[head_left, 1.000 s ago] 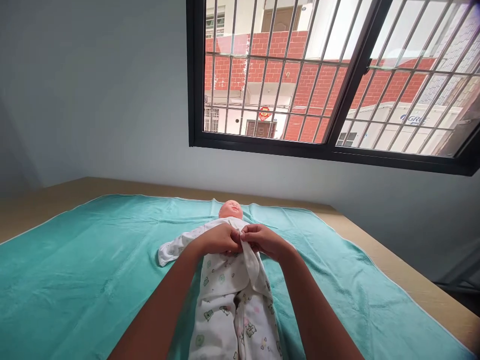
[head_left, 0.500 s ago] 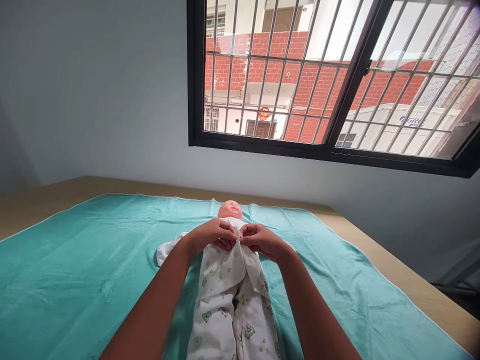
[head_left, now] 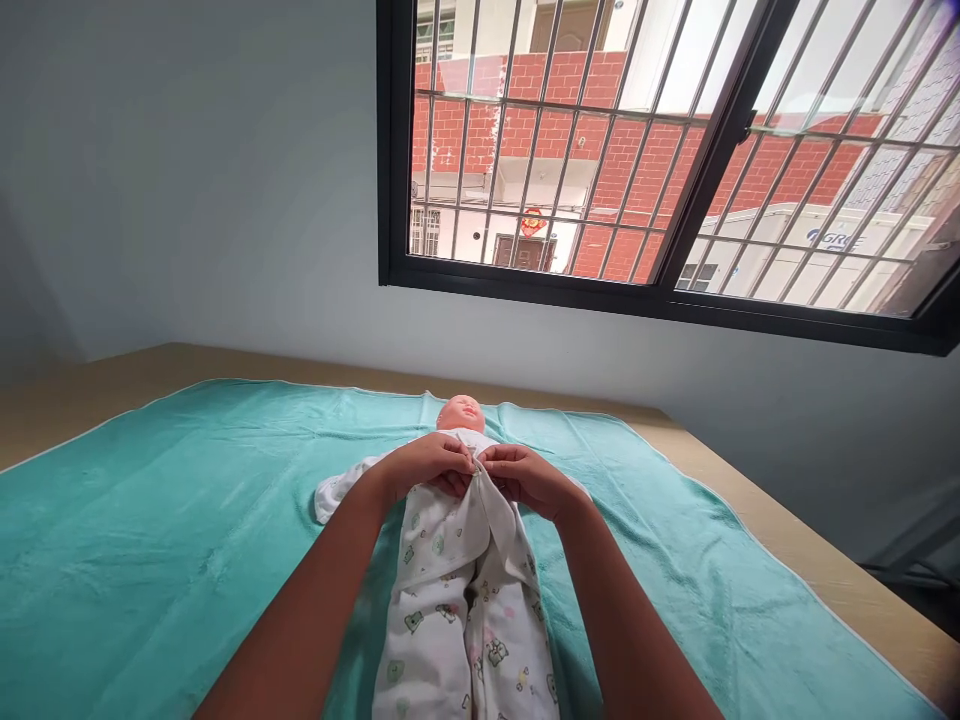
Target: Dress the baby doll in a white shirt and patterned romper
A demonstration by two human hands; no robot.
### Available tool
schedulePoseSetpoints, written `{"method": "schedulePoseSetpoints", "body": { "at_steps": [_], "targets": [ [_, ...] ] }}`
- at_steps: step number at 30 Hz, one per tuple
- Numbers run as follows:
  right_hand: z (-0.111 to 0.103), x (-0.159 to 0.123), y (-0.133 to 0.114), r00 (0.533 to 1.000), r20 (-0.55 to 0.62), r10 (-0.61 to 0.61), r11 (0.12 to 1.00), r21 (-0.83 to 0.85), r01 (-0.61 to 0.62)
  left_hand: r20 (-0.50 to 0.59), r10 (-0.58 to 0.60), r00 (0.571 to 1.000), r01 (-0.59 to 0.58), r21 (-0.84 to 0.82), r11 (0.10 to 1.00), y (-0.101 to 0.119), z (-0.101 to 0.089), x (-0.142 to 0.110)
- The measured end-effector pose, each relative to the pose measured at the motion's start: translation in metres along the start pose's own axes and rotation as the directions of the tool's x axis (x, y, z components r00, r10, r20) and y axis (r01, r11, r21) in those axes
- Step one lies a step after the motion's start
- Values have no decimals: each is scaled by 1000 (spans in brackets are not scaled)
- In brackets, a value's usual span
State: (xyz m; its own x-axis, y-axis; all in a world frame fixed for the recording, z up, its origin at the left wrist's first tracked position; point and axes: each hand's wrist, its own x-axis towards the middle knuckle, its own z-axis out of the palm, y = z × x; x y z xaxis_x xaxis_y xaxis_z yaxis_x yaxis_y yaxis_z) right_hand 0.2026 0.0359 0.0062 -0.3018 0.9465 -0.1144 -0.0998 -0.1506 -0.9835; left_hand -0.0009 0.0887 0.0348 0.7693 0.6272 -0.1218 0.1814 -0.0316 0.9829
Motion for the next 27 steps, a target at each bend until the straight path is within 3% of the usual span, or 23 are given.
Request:
{"method": "schedulePoseSetpoints", "body": {
  "at_steps": [9,16,22,27],
  "targets": [
    [6,0,-4,999,17,-41,963,-266,44,-6,8,1000,-8,17,1000,-3,-1,1],
    [9,3,-6,996,-48,-73,863,-504,39,-49,29,998,-22,135,991,3,3,-1],
    [7,5,-5,996,-58,-73,842,-539,31,-142,34,989,-22,85,996,1,4,4],
    [7,3,-5,999,-2,-54,895,-444,48,-106,84,991,-85,-10,996,-2,2,4]
  ]
}}
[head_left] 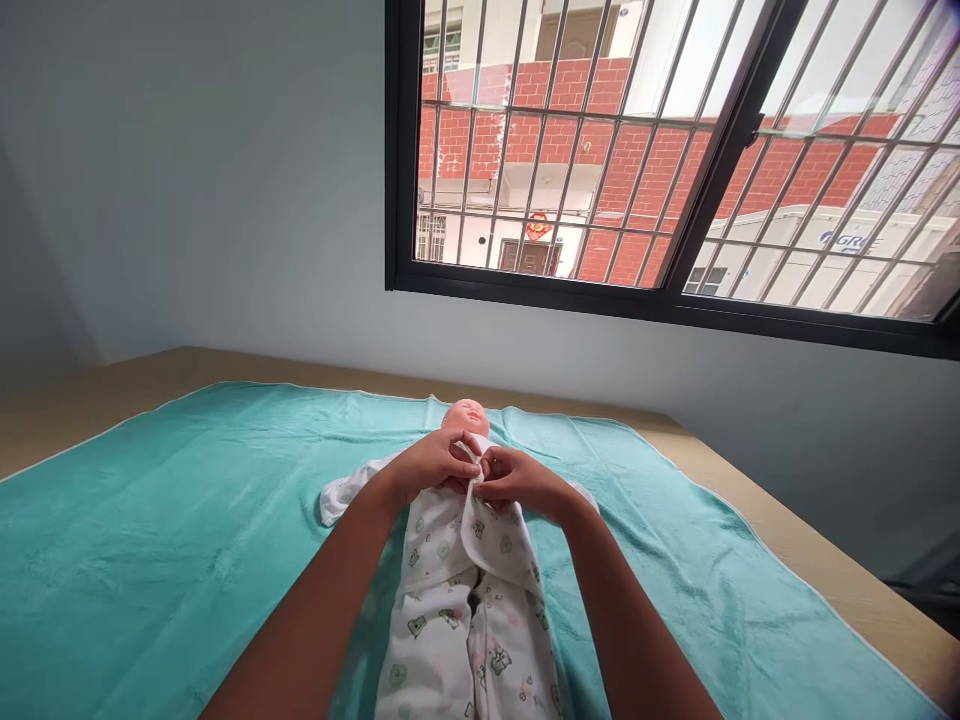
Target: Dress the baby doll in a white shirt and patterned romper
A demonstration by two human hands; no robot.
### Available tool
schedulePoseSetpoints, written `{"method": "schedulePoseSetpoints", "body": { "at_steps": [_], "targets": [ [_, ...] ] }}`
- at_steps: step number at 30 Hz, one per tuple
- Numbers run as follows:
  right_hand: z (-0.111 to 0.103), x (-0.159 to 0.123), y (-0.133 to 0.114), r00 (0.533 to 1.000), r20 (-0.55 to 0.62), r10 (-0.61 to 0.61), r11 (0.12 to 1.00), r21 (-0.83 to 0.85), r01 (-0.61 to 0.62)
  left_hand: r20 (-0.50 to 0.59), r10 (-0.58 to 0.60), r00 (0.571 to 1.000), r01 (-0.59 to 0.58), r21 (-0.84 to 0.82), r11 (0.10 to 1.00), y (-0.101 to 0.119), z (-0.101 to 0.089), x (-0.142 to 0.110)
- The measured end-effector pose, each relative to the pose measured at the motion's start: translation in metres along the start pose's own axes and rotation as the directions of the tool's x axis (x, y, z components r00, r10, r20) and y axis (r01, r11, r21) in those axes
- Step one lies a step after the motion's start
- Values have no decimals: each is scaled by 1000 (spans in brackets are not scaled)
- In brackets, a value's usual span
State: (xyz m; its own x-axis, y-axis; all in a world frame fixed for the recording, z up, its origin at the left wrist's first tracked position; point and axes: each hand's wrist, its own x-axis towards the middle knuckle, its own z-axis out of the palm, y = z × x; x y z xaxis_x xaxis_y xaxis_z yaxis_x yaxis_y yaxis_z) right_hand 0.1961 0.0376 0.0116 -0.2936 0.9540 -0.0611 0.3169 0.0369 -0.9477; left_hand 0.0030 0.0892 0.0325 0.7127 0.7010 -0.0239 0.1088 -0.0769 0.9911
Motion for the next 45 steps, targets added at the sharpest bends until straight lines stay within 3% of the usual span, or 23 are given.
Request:
{"method": "schedulePoseSetpoints", "body": {
  "at_steps": [6,11,18,23,28,34,45],
  "targets": [
    [1,-1,-1,1000,10,-15,998,69,15,71,50,996,-49,-4,999,5,0,-3],
    [-1,-2,1,999,39,-10,990,142,4,51,71,996,-71,-14,997,3,3,0],
    [2,6,13,995,3,-100,988,120,99,-30,47,998,-49,-50,998,-4,2,4],
    [4,11,20,990,-22,-137,987,77,138,-1,20,1000,-20,7,1000,2,-1,1],
    [4,10,19,990,17,-137,975,177,132,-1,36,999,-36,116,993,2,-1,-1],
    [5,8,16,990,40,-138,971,204,127,68,100,993,-112,205,972,1,-2,0],
    [2,7,21,986,76,-151,957,262,126,82,117,990,-133,229,964,4,-2,-4]
  ]
}}
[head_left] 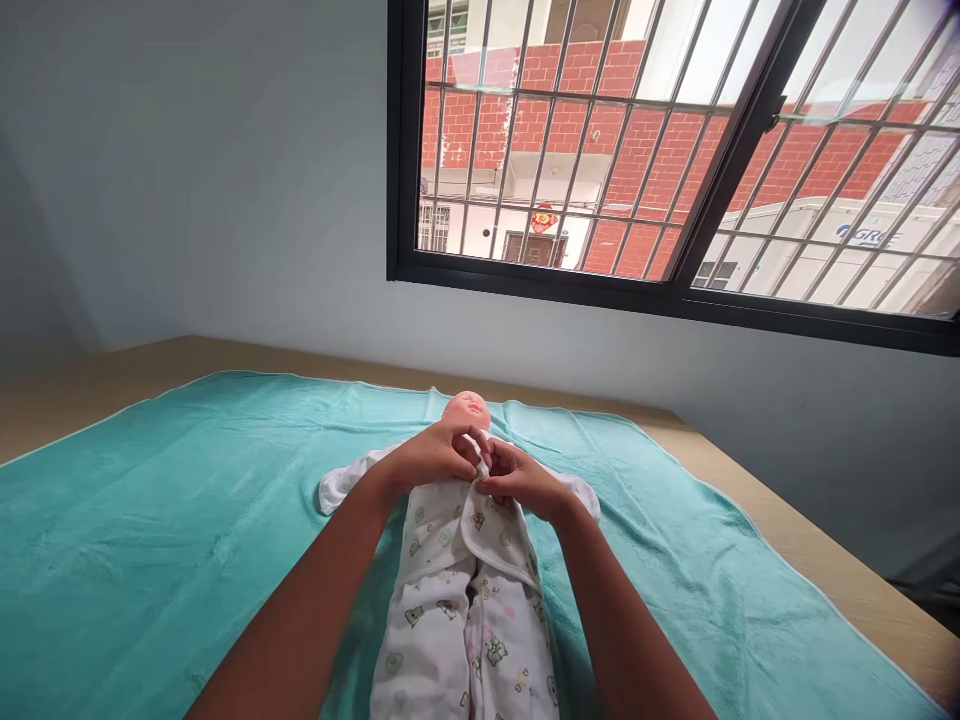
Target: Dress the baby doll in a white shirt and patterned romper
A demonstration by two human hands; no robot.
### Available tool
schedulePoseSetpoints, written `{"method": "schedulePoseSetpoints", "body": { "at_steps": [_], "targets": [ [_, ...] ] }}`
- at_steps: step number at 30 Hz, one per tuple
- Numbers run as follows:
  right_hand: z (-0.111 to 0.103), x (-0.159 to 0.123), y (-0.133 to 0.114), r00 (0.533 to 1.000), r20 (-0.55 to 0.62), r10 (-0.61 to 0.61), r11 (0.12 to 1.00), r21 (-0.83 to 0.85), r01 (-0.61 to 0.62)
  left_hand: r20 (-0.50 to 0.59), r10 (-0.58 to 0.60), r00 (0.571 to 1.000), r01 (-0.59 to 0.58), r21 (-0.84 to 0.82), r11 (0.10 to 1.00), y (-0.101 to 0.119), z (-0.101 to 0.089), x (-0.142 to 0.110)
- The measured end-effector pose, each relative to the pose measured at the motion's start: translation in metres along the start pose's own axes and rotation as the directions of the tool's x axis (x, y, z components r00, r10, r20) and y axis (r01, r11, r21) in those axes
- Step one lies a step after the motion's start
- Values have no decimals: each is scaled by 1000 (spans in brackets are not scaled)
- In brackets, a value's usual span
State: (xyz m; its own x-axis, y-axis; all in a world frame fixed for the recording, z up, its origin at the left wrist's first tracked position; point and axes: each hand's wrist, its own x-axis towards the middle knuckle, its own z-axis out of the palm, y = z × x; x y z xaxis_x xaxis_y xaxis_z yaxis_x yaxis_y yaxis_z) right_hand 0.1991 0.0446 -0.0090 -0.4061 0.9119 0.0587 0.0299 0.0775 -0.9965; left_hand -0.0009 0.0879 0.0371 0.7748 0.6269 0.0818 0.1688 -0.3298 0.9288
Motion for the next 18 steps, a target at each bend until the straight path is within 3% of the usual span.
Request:
{"method": "schedulePoseSetpoints", "body": {
  "at_steps": [9,18],
  "targets": [
    [-1,-6,-8,998,-7,55,993,-101,-56,-10,13,1000,-13,2,1000,2,-1,-2],
    [-4,-6,-6,998,45,39,999,11,-39,41,15,999,-14,-32,999,-6,1,4]
  ]
}}
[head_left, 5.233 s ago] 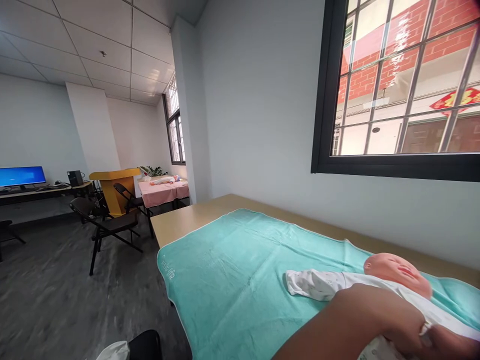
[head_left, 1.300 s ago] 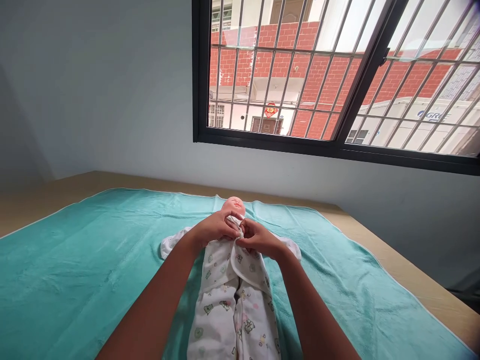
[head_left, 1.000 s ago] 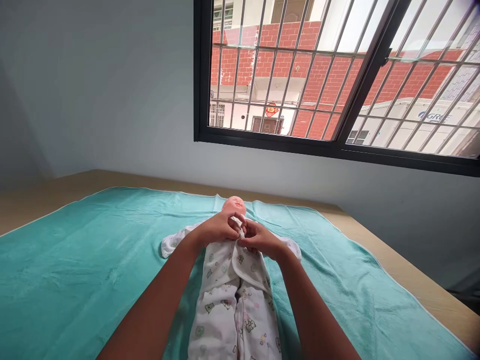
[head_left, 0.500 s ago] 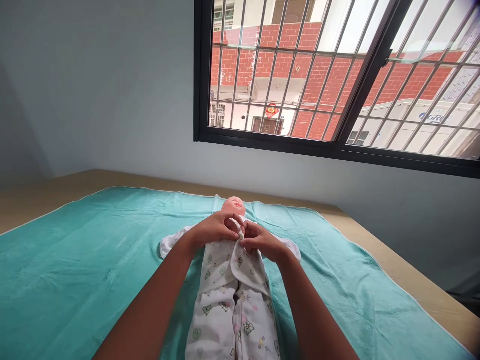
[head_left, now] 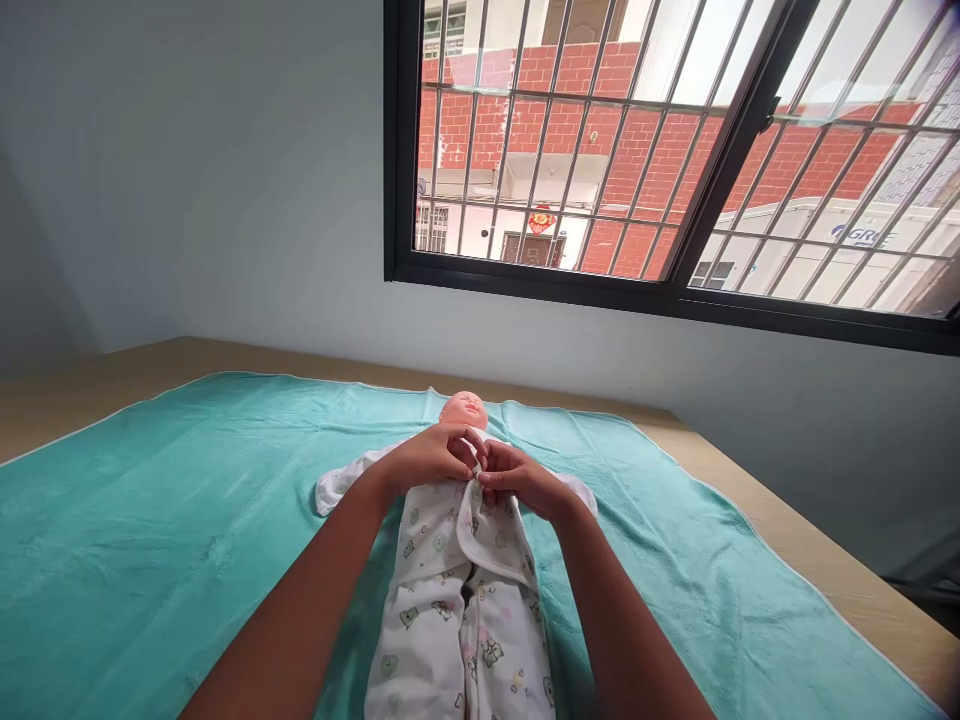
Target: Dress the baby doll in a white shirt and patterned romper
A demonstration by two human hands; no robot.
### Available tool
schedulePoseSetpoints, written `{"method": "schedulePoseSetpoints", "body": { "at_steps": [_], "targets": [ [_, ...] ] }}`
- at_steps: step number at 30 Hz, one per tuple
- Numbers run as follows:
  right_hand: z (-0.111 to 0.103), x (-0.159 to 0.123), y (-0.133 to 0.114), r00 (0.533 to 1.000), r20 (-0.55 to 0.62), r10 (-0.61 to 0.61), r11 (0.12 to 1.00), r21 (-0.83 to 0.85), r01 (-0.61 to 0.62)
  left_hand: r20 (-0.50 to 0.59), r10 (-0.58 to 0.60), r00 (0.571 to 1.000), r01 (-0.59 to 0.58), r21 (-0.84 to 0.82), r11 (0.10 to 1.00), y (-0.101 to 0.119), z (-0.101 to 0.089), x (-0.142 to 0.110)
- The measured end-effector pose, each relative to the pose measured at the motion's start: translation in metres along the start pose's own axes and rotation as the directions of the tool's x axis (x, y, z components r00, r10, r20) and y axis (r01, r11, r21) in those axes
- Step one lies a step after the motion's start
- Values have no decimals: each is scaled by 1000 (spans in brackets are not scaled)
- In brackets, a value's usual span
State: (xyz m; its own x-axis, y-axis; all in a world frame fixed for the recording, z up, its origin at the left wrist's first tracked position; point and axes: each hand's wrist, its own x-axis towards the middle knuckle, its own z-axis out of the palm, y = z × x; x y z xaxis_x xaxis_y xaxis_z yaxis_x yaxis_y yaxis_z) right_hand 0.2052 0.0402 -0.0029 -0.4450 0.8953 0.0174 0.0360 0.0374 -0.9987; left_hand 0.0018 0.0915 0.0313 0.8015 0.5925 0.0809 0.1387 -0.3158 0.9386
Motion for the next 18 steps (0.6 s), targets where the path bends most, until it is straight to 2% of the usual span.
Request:
{"method": "schedulePoseSetpoints", "body": {
  "at_steps": [8,11,13,15,16,18],
  "targets": [
    [-4,0,8,1000,20,-21,995,97,19,-23,-50,998,50,-1,999,6,-3,-7],
    [-6,0,11,998,-56,-29,990,134,36,-110,-82,991,85,22,996,6,-5,-8],
    [-8,1,15,987,-154,-42,992,114,60,-221,-94,971,118,101,988,0,-7,-5],
    [-14,5,24,935,-348,-76,997,3,82,-364,-85,927,187,255,949,-12,-10,1],
    [-17,8,30,884,-456,-102,995,-68,80,-435,-77,897,236,324,916,-19,-11,5],
    [-25,13,44,755,-637,-158,981,-188,47,-540,-66,839,328,406,853,-35,-13,13]
  ]
}}
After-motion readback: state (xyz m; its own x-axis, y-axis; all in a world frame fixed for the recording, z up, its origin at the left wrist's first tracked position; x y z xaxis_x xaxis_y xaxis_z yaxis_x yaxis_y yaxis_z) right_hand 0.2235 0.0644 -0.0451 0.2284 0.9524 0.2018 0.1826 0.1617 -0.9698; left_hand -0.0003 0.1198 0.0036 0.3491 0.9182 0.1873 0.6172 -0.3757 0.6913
